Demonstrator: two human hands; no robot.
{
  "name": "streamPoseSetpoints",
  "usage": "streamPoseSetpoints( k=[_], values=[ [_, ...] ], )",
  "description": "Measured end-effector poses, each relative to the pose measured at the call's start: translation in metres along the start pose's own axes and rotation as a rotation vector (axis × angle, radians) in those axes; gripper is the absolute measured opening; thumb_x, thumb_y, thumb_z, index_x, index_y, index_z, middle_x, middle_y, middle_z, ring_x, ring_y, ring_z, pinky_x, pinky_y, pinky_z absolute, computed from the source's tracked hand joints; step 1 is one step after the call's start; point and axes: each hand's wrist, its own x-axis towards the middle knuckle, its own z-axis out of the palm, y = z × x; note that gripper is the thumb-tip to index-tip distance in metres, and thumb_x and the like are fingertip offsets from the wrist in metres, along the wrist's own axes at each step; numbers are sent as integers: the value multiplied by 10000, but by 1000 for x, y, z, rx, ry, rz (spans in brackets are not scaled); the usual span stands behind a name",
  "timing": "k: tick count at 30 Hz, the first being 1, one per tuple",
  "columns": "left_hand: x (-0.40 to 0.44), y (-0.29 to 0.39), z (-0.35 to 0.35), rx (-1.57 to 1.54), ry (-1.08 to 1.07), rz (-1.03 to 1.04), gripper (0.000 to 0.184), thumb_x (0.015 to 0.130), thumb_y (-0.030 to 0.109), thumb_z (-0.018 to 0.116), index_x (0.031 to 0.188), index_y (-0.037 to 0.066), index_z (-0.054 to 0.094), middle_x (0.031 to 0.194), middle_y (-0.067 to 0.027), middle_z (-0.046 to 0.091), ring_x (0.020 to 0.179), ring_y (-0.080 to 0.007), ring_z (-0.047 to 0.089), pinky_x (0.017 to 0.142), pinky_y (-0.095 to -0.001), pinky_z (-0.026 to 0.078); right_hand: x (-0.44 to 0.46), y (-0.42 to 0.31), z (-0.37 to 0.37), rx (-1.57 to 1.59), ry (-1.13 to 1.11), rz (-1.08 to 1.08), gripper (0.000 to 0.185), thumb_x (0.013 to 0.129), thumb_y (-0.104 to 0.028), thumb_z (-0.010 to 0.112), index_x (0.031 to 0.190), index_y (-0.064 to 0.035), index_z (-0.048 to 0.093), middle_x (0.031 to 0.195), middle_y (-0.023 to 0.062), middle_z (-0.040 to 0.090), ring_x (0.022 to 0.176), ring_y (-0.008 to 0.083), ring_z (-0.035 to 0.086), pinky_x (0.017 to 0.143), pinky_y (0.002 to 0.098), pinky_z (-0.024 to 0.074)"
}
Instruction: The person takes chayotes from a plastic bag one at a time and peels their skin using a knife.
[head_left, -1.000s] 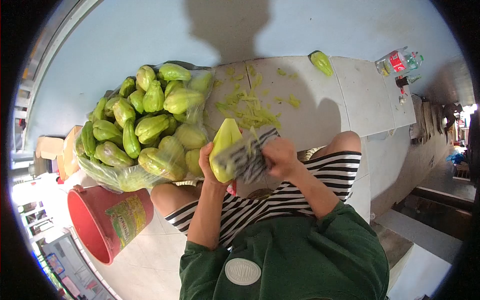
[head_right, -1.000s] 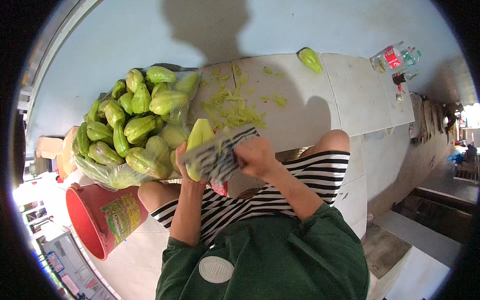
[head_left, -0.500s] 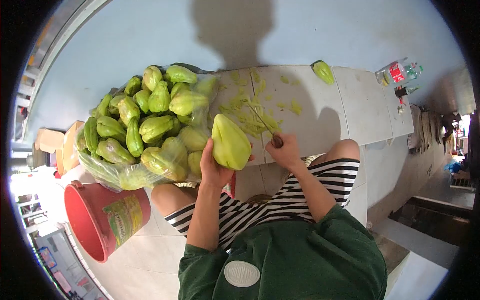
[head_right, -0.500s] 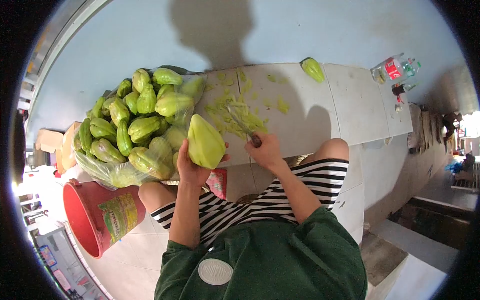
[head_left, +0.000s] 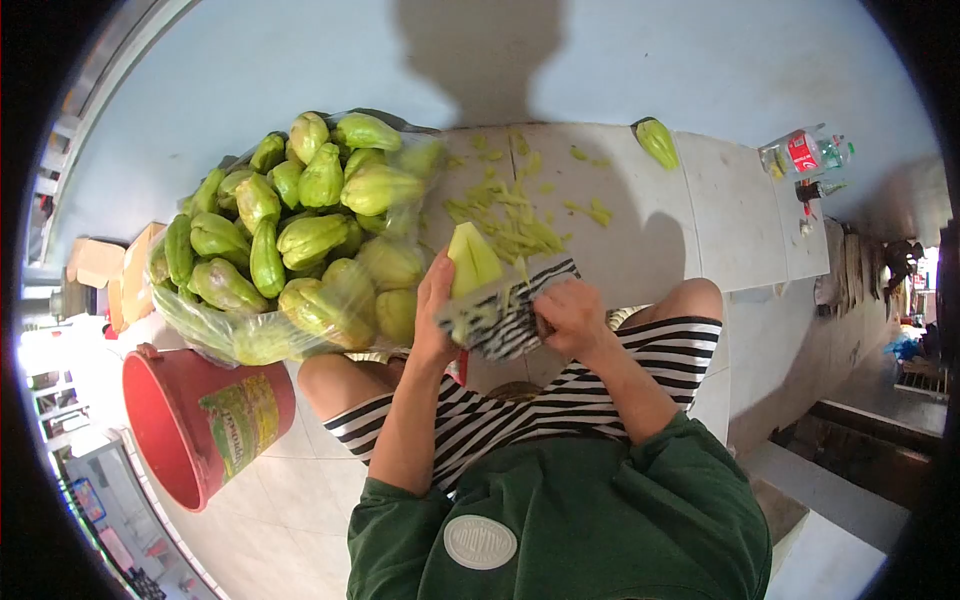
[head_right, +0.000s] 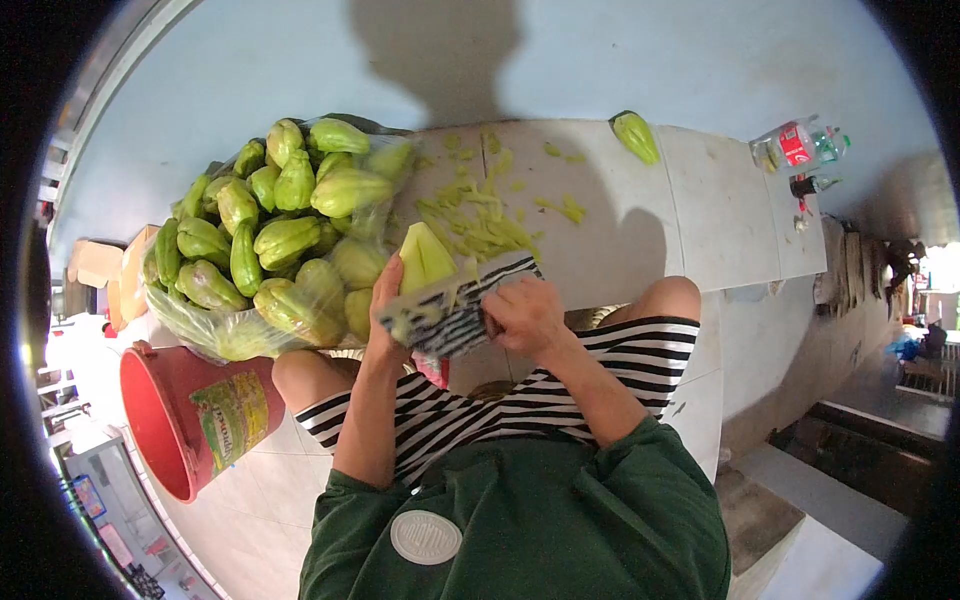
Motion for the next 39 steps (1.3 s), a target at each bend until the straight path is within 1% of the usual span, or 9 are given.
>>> streamPoseSetpoints(
  k=[5,8,13,20,27,29,32,34,39],
  values=[
    [-2,-7,6,78,-53,183,582,1023,395,368,1390,-54,411,1247,-143,559,1133,-207,541,999,-335,408,-2,23,5,44,-67,201,223,556,-127,688,681,-95,506,624,81,540,606,274,580,546,382,452],
    [-2,1,8,116,-76,129,566,1028,373,366,1376,-70,421,1241,-144,566,1135,-206,544,987,-336,418,6,8,-8,79,-108,52,220,563,-116,687,692,-94,510,611,88,534,577,289,565,531,393,450],
    [-4,6,9,200,-29,89,556,1027,365,376,1369,-70,429,1227,-142,574,1128,-203,544,985,-332,418,5,34,9,52,-105,302,224,579,-132,699,702,-94,515,618,90,551,582,294,582,522,398,449],
    [-7,-1,1,301,-24,198,511,1034,314,357,1374,-60,430,1225,-132,578,1099,-191,555,967,-303,427,5,26,12,74,-37,134,219,643,-101,697,690,-51,489,606,109,524,564,329,552,524,398,434],
    [-1,0,0,48,24,16,518,1017,335,398,1385,-27,430,1235,-141,575,1080,-221,584,923,-355,473,4,38,11,88,-89,505,207,692,-171,720,751,-32,579,634,119,604,570,309,595,543,400,463],
    [2,0,-1,-316,147,-236,547,995,430,431,1354,18,442,1237,-162,568,1109,-303,591,918,-456,505,1,29,10,156,-55,572,204,704,-170,711,733,-21,576,615,121,592,540,293,578,536,390,454],
    [8,-7,-12,-476,17,-205,576,983,485,432,1353,44,448,1243,-175,567,1111,-366,581,911,-535,497,-7,37,13,488,136,716,239,721,-180,686,669,-3,534,554,111,523,497,225,501,517,360,419],
    [-1,3,3,-493,-6,-191,587,972,512,441,1344,58,459,1235,-170,570,1096,-379,585,902,-550,494,0,48,12,376,-81,953,282,723,-182,664,628,7,478,525,103,467,509,176,439,514,341,393],
    [1,0,1,-486,-35,-165,615,933,577,475,1317,97,488,1205,-149,584,1055,-379,603,901,-548,494,-7,33,7,368,-58,917,287,712,-187,664,636,19,480,524,118,464,516,176,429,516,354,383]
  ],
)
